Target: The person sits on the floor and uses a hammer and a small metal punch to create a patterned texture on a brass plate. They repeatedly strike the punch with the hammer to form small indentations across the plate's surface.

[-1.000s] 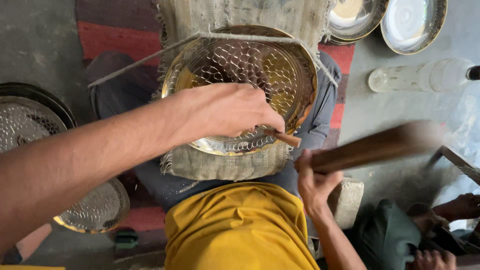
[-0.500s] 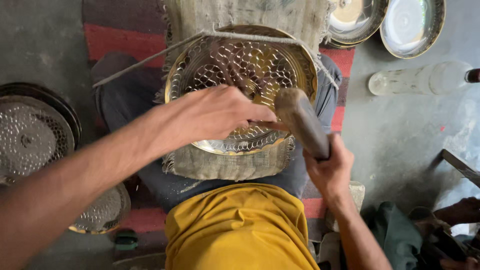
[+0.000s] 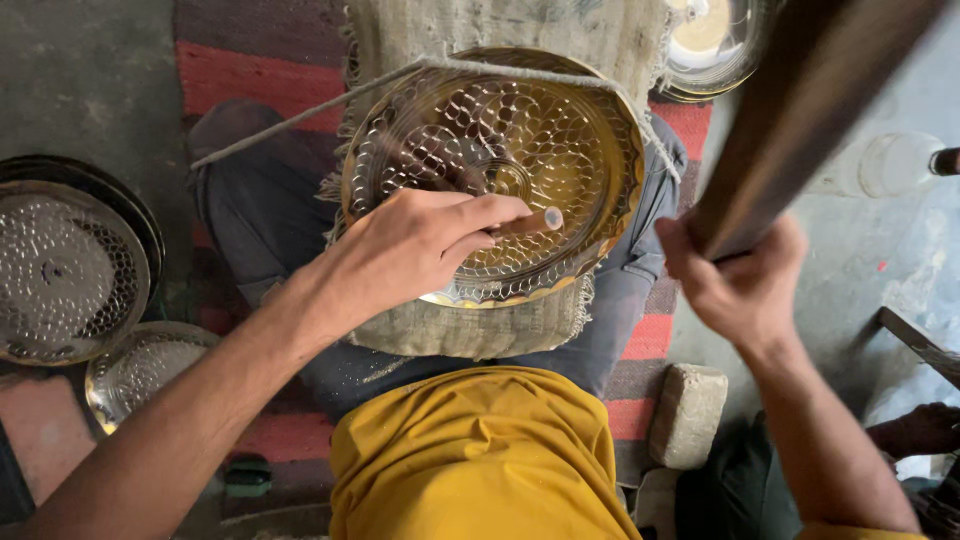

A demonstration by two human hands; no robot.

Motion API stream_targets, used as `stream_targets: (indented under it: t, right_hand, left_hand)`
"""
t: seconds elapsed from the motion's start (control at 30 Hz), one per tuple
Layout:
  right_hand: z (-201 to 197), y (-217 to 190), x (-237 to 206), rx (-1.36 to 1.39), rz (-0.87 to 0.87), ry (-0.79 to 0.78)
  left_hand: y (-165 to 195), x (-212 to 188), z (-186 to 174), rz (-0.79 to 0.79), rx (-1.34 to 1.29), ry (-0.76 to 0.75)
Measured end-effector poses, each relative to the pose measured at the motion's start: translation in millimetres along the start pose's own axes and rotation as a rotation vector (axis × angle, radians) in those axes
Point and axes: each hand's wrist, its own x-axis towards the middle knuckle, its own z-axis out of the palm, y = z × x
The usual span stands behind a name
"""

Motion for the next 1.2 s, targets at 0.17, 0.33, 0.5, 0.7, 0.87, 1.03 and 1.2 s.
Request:
stream_targets:
  t: [0.17,0.33,0.5,0.7,0.87,1.03,1.2]
  right_hand:
    - [-6,-6,14,-0.211,-0.023,-0.146]
    - [-1,-15,21,-0.404,-0.18,-0.139]
    - [-7,-41,42,-0.626,-0.298,-0.279]
    - [-20,-93,71,-0.93,-0.349,-0.48]
    - [-17,-119,75,-0.942,-0.435,-0.555]
    - [-10,-111,69,-0.615,-0.405,-0.488]
    - [-13,-89,51,-0.387,-0.181,-0.404]
  left_hand:
    - [-10,-6,10,-0.012,0.003,-0.031]
    - [-19,-15,29,-0.14,0.107,-0.098]
    - [-11,-33,46,-0.042,0.09,0.277]
    - [17,-39,69,-0.233,-0.065,0.576]
    - [25,-42,73,-0.298,-0.119,0.649]
    - [5,-35,58,-0.15,-0.113,0.479]
    - [-2,-23,43,-0.032,-0.067,0.311]
